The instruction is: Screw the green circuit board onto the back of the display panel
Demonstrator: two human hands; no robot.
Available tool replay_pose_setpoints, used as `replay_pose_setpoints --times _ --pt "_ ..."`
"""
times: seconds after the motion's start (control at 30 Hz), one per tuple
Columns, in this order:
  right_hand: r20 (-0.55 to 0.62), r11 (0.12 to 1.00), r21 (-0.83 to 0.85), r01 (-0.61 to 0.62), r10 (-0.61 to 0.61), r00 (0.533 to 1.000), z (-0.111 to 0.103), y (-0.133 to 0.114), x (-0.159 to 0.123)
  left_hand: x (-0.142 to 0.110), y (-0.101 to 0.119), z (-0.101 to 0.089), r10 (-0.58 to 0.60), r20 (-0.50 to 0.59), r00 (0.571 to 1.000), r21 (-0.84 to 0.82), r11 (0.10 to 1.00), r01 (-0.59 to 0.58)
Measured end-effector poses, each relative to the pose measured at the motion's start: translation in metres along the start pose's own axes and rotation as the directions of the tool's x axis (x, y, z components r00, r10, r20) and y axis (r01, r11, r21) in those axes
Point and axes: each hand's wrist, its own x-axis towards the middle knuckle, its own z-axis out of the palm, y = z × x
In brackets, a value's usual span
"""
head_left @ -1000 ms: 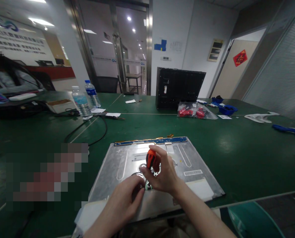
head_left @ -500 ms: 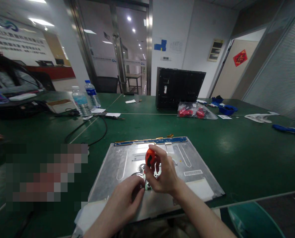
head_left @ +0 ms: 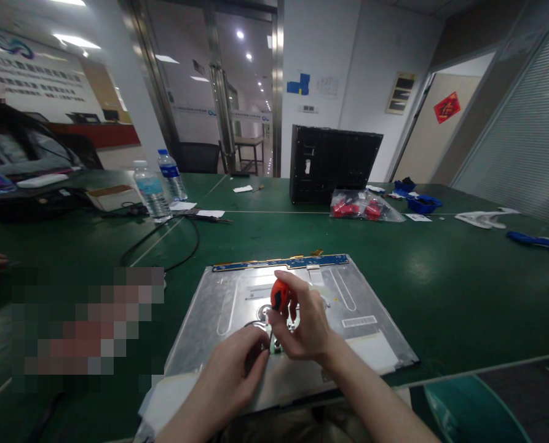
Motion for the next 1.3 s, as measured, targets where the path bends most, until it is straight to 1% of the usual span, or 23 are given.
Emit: replay_pose_setpoints --times 0.13,0.33,0.5,0.6,0.8,0.9,1.03,1.23,1.3 --pt "0.003 1.0 0.025 0.004 -0.004 1.0 -0.001 -0.0004 0.0017 0.0005 -0.0001 0.0002 0.005 0.004 1.0 0.001 1.0 -0.005" --pt "-0.046 0.998 -0.061 -0.017 0.014 0.999 0.0029 0.0014 0.0004 0.0003 -0.0001 -0.0008 0.019 0.01 1.0 0.01 1.0 -0.019" --pt "-0.064 0.995 -0.095 -0.02 0.014 0.998 0.0047 0.0038 -0.0023 -0.0003 0.0011 -0.0019 -0.007 0.024 1.0 0.01 1.0 0.006" --pt "-0.042 0.997 -0.076 -0.013 0.01 0.999 0.0032 0.0033 -0.0016 -0.0004 0.0023 -0.002 -0.008 0.014 1.0 -0.007 1.0 0.008" --pt "-0.007 1.0 0.016 -0.001 0.001 1.0 -0.0002 0.0013 0.0011 -0.0002 0.0019 -0.0008 0.001 -0.002 1.0 -0.002 1.0 -0.001" --pt "-0.005 1.0 0.021 -0.007 0.007 1.0 -0.0002 0.0014 0.0012 -0.0003 0.001 -0.0005 0.015 -0.005 1.0 0.007 1.0 -0.015" --pt "-0.02 1.0 -0.009 -0.003 0.003 1.0 0.0003 0.0006 0.001 -0.001 0.0004 -0.0008 0.014 -0.002 1.0 0.0 1.0 -0.014" --pt "-0.067 0.992 -0.129 0.003 -0.012 0.998 0.0009 -0.0014 0.0016 -0.0004 0.0005 -0.0014 -0.005 0.017 1.0 -0.001 1.0 0.005" --pt "-0.069 0.99 -0.139 0.008 -0.018 0.997 0.0009 -0.0017 0.002 0.0001 0.0007 -0.0013 -0.001 0.018 1.0 0.01 1.0 0.001"
